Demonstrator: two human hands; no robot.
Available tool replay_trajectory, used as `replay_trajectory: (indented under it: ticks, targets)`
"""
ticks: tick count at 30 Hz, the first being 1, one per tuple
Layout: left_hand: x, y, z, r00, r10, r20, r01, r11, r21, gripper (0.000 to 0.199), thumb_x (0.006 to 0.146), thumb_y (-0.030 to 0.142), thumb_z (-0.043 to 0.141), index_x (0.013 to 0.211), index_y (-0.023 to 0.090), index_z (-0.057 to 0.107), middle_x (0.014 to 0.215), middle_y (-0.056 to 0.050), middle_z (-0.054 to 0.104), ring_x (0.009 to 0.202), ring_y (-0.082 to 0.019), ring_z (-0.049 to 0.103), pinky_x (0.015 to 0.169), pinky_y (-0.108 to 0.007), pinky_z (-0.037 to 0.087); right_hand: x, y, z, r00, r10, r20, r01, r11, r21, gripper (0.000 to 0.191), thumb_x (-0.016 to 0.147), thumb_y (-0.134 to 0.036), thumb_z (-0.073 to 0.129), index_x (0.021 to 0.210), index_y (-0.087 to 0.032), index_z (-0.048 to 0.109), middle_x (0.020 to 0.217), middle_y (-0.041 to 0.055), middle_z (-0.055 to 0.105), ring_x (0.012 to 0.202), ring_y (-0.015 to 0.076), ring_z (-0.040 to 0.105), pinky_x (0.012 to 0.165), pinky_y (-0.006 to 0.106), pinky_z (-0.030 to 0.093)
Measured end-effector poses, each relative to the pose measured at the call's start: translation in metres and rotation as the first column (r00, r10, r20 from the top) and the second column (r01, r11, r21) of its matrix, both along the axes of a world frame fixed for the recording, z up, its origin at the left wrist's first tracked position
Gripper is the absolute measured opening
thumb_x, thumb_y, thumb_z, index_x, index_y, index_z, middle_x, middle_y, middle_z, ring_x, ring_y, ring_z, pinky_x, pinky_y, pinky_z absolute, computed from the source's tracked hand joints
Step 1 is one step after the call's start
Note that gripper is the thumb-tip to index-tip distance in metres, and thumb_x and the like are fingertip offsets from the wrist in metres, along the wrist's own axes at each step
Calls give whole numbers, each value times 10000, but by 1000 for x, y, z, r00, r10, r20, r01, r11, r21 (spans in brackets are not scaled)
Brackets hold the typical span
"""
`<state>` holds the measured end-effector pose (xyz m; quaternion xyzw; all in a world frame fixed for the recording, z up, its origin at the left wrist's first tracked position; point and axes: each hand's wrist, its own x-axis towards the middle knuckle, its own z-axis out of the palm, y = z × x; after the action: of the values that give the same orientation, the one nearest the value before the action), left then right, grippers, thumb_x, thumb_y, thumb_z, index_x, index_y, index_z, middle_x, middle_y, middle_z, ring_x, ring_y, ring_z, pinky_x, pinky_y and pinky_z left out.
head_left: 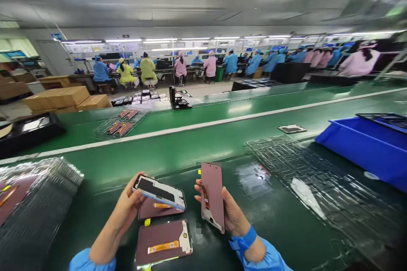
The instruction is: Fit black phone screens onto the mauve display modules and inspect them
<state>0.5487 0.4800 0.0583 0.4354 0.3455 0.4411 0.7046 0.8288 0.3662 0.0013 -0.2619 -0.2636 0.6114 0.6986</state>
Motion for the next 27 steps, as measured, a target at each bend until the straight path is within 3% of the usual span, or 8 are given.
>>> replay_trajectory:
  ticks: [4, 8, 12, 14, 19, 27]
  targets:
    - [-18, -61, -17, 995, -75, 72, 78, 996, -46, 833, 605, 485, 872, 1339, 266, 544, 1320, -139, 628, 1180, -354, 596, 926, -367, 518, -20, -21, 20, 942, -109, 317, 77, 991, 111, 651, 729, -635, 743, 1255, -266, 636, 1303, 115, 639, 1151, 271, 623, 973, 392, 520]
    - [-19, -92, -30, 987, -128, 97, 134, 989, -61, 883, 598, 554, 848, 1371, 282, 521, 1350, -132, 596, 1200, -384, 569, 956, -426, 496, -37, -40, 29, 766, -182, 616, 28, 968, 251, 685, 781, -628, 694, 1365, -303, 545, 1374, 124, 581, 1197, 285, 596, 988, 414, 516]
    - [-15, -100, -28, 975, -211, 62, 210, 977, 22, 914, 582, 586, 848, 1377, 280, 517, 1335, -115, 592, 1216, -361, 548, 1014, -409, 441, -47, -50, 32, 515, -297, 804, -44, 928, 370, 630, 826, -613, 651, 1359, -290, 560, 1400, 140, 547, 1246, 312, 560, 1003, 432, 510]
    - [-13, -100, -26, 968, -246, 46, 244, 968, 54, 919, 590, 589, 843, 1386, 282, 503, 1327, -113, 593, 1210, -346, 551, 1016, -395, 434, -51, -53, 35, 431, -328, 840, -79, 914, 397, 619, 840, -606, 640, 1366, -292, 553, 1386, 134, 559, 1257, 303, 554, 1021, 420, 498]
    - [-13, -101, -25, 958, -285, 33, 282, 955, 88, 948, 612, 569, 842, 1427, 293, 445, 1367, -116, 559, 1193, -321, 570, 1005, -368, 439, -54, -56, 39, 334, -333, 882, -118, 914, 389, 603, 860, -592, 626, 1380, -303, 531, 1384, 122, 562, 1253, 268, 563, 1015, 367, 503]
    - [-5, -109, -21, 947, -321, 20, 313, 935, 164, 897, 630, 427, 883, 1414, 343, 456, 1476, -96, 484, 1372, -335, 421, 1100, -415, 377, -67, -61, 35, 217, -356, 909, -151, 908, 391, 595, 869, -554, 637, 1376, -256, 539, 1378, 133, 561, 1247, 269, 566, 1010, 361, 512]
